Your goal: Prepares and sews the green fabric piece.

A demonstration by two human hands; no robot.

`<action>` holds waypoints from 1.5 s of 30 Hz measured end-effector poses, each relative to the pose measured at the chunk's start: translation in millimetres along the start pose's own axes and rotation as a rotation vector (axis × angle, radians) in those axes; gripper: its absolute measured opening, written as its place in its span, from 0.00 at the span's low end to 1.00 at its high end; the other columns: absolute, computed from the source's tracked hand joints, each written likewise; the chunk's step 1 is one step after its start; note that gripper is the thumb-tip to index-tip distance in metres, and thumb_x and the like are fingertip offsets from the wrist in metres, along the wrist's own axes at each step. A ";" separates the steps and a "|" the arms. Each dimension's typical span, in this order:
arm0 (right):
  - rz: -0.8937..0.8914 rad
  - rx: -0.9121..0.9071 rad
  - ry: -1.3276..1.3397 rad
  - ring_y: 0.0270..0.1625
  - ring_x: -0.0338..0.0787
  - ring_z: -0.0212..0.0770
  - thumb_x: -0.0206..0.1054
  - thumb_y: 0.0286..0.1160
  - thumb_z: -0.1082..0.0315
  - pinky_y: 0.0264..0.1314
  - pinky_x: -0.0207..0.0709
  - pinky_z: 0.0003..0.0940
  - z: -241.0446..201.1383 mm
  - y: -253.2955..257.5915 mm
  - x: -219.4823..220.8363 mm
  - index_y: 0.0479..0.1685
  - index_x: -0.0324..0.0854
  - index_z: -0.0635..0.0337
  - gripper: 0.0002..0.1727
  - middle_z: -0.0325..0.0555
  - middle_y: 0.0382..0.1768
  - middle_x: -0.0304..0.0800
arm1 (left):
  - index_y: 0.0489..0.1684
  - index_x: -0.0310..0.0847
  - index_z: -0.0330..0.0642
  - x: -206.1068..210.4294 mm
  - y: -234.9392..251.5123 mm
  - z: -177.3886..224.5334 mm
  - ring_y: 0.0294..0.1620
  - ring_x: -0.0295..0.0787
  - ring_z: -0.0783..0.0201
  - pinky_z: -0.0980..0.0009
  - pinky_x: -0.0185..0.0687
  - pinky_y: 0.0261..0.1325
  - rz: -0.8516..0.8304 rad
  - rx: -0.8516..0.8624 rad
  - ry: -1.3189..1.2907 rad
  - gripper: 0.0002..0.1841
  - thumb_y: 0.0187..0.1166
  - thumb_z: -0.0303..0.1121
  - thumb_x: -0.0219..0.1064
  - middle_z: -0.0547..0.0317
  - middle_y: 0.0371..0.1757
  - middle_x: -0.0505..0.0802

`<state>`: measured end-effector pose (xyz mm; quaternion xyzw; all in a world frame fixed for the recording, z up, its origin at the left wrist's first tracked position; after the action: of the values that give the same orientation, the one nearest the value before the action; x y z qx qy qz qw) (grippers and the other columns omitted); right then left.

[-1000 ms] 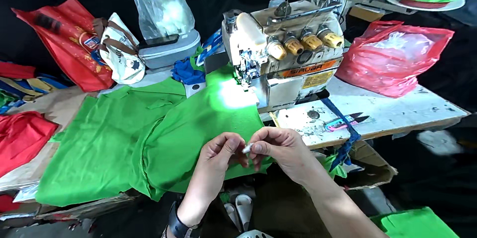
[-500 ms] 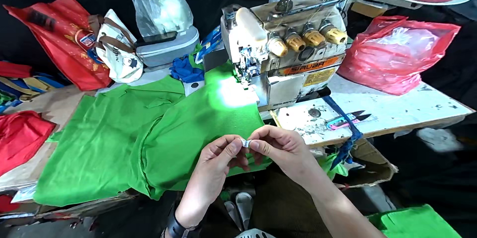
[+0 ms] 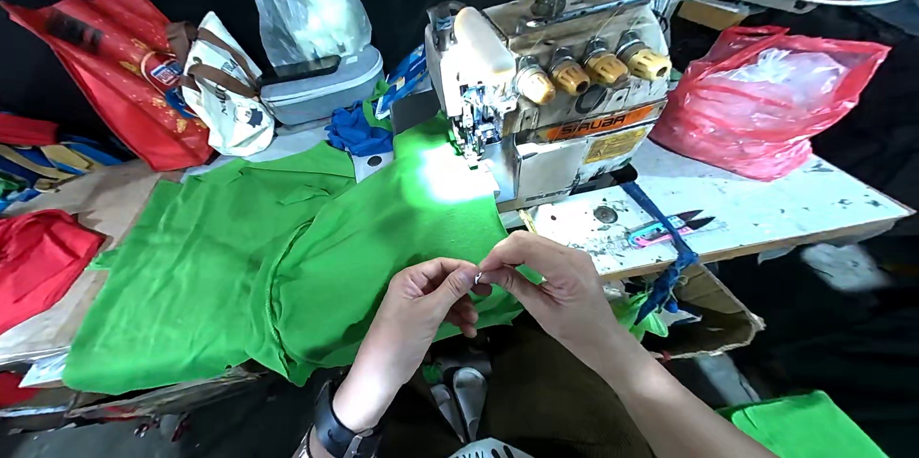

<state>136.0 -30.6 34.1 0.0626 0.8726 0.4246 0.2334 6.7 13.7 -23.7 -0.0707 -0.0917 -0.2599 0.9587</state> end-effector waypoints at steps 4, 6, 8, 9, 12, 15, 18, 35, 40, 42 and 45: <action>0.003 -0.325 -0.298 0.50 0.87 0.39 0.66 0.81 0.70 0.54 0.82 0.27 -20.9 8.2 -8.1 0.41 0.87 0.58 0.04 0.45 0.41 0.88 | 0.43 0.88 0.40 10.5 5.4 6.9 0.29 0.90 0.71 0.77 0.88 0.33 -0.130 -0.135 -0.020 0.14 0.91 0.35 0.55 0.57 0.39 0.93; 0.014 -0.449 -0.357 0.51 0.88 0.43 0.66 0.80 0.73 0.55 0.83 0.31 -28.9 10.8 -12.8 0.44 0.87 0.60 0.04 0.49 0.42 0.88 | 0.44 0.89 0.39 13.4 9.8 17.3 0.29 0.90 0.72 0.77 0.88 0.32 -0.151 -0.125 0.018 0.11 0.88 0.31 0.59 0.57 0.38 0.93; 0.021 -0.545 -0.406 0.52 0.88 0.45 0.64 0.81 0.75 0.59 0.83 0.33 -35.3 14.3 -17.0 0.45 0.85 0.61 0.05 0.52 0.42 0.87 | 0.44 0.88 0.38 16.3 15.2 28.4 0.28 0.89 0.71 0.77 0.88 0.31 -0.163 -0.121 0.084 0.09 0.87 0.30 0.62 0.57 0.36 0.93; 0.017 -0.581 -0.435 0.52 0.88 0.46 0.62 0.82 0.74 0.60 0.82 0.33 -37.7 16.1 -19.0 0.46 0.85 0.61 0.06 0.52 0.43 0.87 | 0.44 0.88 0.39 17.7 17.9 33.4 0.27 0.89 0.72 0.77 0.88 0.30 -0.174 -0.126 0.112 0.08 0.87 0.30 0.62 0.58 0.37 0.93; -0.001 -0.662 -0.476 0.51 0.88 0.48 0.62 0.83 0.74 0.59 0.82 0.36 -42.8 21.0 -23.9 0.47 0.86 0.62 0.07 0.54 0.42 0.87 | 0.46 0.88 0.39 20.4 25.2 45.4 0.27 0.89 0.73 0.78 0.87 0.28 -0.243 -0.131 0.117 0.09 0.87 0.30 0.61 0.59 0.38 0.93; -0.027 -0.676 -0.497 0.50 0.88 0.48 0.61 0.83 0.73 0.57 0.83 0.36 -41.9 26.4 -26.3 0.49 0.85 0.61 0.07 0.54 0.43 0.87 | 0.43 0.87 0.38 21.0 29.9 54.6 0.27 0.88 0.73 0.79 0.86 0.27 -0.264 -0.085 0.167 0.07 0.86 0.27 0.62 0.58 0.36 0.93; -0.081 -0.457 -0.418 0.51 0.88 0.43 0.66 0.83 0.67 0.55 0.82 0.31 -21.3 41.2 -30.5 0.52 0.87 0.61 0.09 0.51 0.45 0.89 | 0.44 0.86 0.38 17.8 32.8 72.7 0.26 0.88 0.74 0.81 0.85 0.26 -0.186 0.056 0.375 0.06 0.86 0.27 0.62 0.59 0.36 0.92; -0.172 0.332 0.130 0.34 0.89 0.22 0.69 0.79 0.67 0.34 0.85 0.16 43.4 48.7 -19.6 0.41 0.87 0.56 0.04 0.32 0.35 0.89 | 0.36 0.88 0.45 27.8 38.9 105.7 0.24 0.86 0.78 0.83 0.83 0.22 -0.064 0.498 0.928 0.03 0.79 0.31 0.70 0.69 0.31 0.91; -0.170 0.373 0.153 0.31 0.90 0.23 0.67 0.80 0.68 0.33 0.87 0.17 46.5 47.3 -18.6 0.41 0.87 0.56 0.05 0.33 0.32 0.90 | 0.36 0.87 0.45 27.7 42.6 103.3 0.23 0.86 0.76 0.82 0.83 0.22 -0.077 0.482 0.902 0.03 0.79 0.31 0.70 0.69 0.31 0.91; -0.166 0.394 0.187 0.30 0.90 0.25 0.67 0.81 0.68 0.32 0.87 0.18 49.0 46.9 -18.1 0.41 0.87 0.56 0.05 0.33 0.32 0.90 | 0.38 0.88 0.45 26.3 44.1 102.1 0.23 0.87 0.75 0.81 0.84 0.22 -0.080 0.456 0.879 0.03 0.80 0.31 0.70 0.68 0.31 0.91; -0.163 0.423 0.246 0.30 0.91 0.26 0.67 0.81 0.69 0.32 0.87 0.19 50.9 46.6 -16.8 0.40 0.87 0.57 0.04 0.35 0.30 0.91 | 0.39 0.88 0.44 24.2 46.7 100.5 0.21 0.86 0.75 0.81 0.82 0.19 -0.090 0.425 0.852 0.03 0.81 0.31 0.69 0.67 0.29 0.92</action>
<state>170.1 29.9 49.0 -0.0127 0.9660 0.2167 0.1407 37.1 60.3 75.2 0.2440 0.2556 -0.2825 0.8918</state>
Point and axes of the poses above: each hand's wrist, its own y-axis towards the middle knuckle, its own x-axis out of the palm, z = x × y, the point moved 10 cm from there along y, towards the middle knuckle
